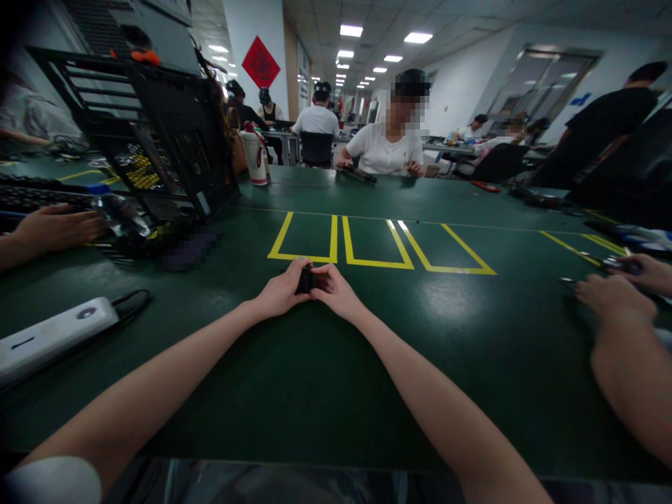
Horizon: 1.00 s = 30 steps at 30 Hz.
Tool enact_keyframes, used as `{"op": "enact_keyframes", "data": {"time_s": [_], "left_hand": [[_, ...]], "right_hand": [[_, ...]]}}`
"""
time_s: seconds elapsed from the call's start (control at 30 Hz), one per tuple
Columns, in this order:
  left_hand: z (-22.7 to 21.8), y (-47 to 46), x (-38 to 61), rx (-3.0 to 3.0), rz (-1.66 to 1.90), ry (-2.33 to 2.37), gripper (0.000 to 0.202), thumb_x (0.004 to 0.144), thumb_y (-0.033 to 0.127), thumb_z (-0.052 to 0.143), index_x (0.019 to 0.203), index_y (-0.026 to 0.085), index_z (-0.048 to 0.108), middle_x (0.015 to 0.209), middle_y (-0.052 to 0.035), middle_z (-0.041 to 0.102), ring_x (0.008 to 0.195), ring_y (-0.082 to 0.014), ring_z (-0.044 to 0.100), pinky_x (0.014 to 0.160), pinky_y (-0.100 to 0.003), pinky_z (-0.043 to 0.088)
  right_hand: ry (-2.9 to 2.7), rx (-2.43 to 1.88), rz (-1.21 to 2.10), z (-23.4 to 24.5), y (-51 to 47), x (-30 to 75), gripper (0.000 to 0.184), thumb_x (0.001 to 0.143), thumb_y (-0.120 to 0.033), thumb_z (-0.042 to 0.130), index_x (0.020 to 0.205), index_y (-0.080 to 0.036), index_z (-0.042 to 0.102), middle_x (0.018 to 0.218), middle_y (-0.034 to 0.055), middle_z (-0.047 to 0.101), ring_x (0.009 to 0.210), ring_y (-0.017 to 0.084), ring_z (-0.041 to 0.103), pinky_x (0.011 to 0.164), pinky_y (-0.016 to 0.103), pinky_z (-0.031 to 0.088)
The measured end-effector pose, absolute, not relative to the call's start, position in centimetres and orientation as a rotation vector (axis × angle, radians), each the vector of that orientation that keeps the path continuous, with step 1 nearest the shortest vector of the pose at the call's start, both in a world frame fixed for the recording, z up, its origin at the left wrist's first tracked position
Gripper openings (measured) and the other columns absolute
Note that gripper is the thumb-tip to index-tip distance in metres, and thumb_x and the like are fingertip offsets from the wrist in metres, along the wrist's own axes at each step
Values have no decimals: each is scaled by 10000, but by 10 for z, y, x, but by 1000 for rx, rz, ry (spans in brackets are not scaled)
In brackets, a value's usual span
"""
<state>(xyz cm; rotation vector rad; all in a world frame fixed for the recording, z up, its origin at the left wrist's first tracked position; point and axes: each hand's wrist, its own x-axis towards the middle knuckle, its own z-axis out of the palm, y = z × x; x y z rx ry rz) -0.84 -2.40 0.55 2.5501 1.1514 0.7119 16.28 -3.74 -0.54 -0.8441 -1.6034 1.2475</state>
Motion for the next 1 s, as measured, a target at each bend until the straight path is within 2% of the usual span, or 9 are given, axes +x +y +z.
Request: {"op": "enact_keyframes", "data": {"time_s": [0.13, 0.33, 0.47, 0.57, 0.63, 0.77, 1.0], "left_hand": [[6, -24, -9, 2542, 711, 1155, 621, 729, 394, 568, 1206, 215, 214, 1191, -98, 412, 976, -249, 538, 744, -393, 481], [6, -24, -7, 2539, 700, 1180, 650, 718, 378, 582, 1213, 214, 194, 1215, -104, 396, 1004, -255, 524, 756, -393, 475], [5, -23, -8, 2550, 692, 1177, 619, 730, 338, 568, 1211, 215, 199, 1222, -102, 390, 1013, -252, 519, 763, -389, 473], [5, -23, -8, 2546, 689, 1174, 610, 732, 372, 562, 1204, 210, 211, 1206, -101, 401, 997, -252, 526, 743, -383, 477], [5, -23, -8, 2541, 685, 1182, 616, 730, 395, 560, 1203, 209, 212, 1204, -102, 402, 995, -255, 526, 731, -379, 479], [7, -24, -7, 2532, 672, 1194, 630, 731, 392, 560, 1214, 211, 198, 1221, -105, 390, 1007, -256, 521, 738, -379, 479], [9, -24, -9, 2513, 623, 1203, 609, 746, 387, 534, 1225, 221, 197, 1240, -95, 383, 1001, -250, 525, 732, -363, 482]], "right_hand": [[-1584, -896, 1177, -7, -36, 162, 211, 732, -267, 578, 925, -230, 500, 1020, 17, 531, 1000, 164, 533, 927, 388, 406], [-1623, -955, 1172, -7, -32, 163, 326, 730, -242, 575, 1041, -228, 477, 1103, 40, 506, 1051, 181, 504, 938, 406, 389], [-1587, -864, 1257, -6, -36, 162, 335, 662, -179, 640, 942, -229, 464, 1038, 12, 509, 1013, 166, 527, 908, 370, 423], [-1571, -886, 1235, -5, -37, 161, 249, 693, -211, 611, 896, -222, 467, 980, 6, 517, 956, 152, 547, 880, 362, 442], [-1576, -918, 1179, -6, -36, 161, 231, 713, -218, 587, 916, -219, 476, 984, 11, 515, 972, 152, 535, 896, 363, 429], [-1606, -937, 1188, -7, -34, 163, 332, 717, -199, 576, 1027, -223, 459, 1086, 31, 494, 1046, 166, 500, 934, 385, 399], [-1627, -929, 1234, -7, -36, 163, 328, 669, -166, 614, 948, -209, 448, 1019, 21, 514, 995, 161, 537, 893, 378, 434]]}}
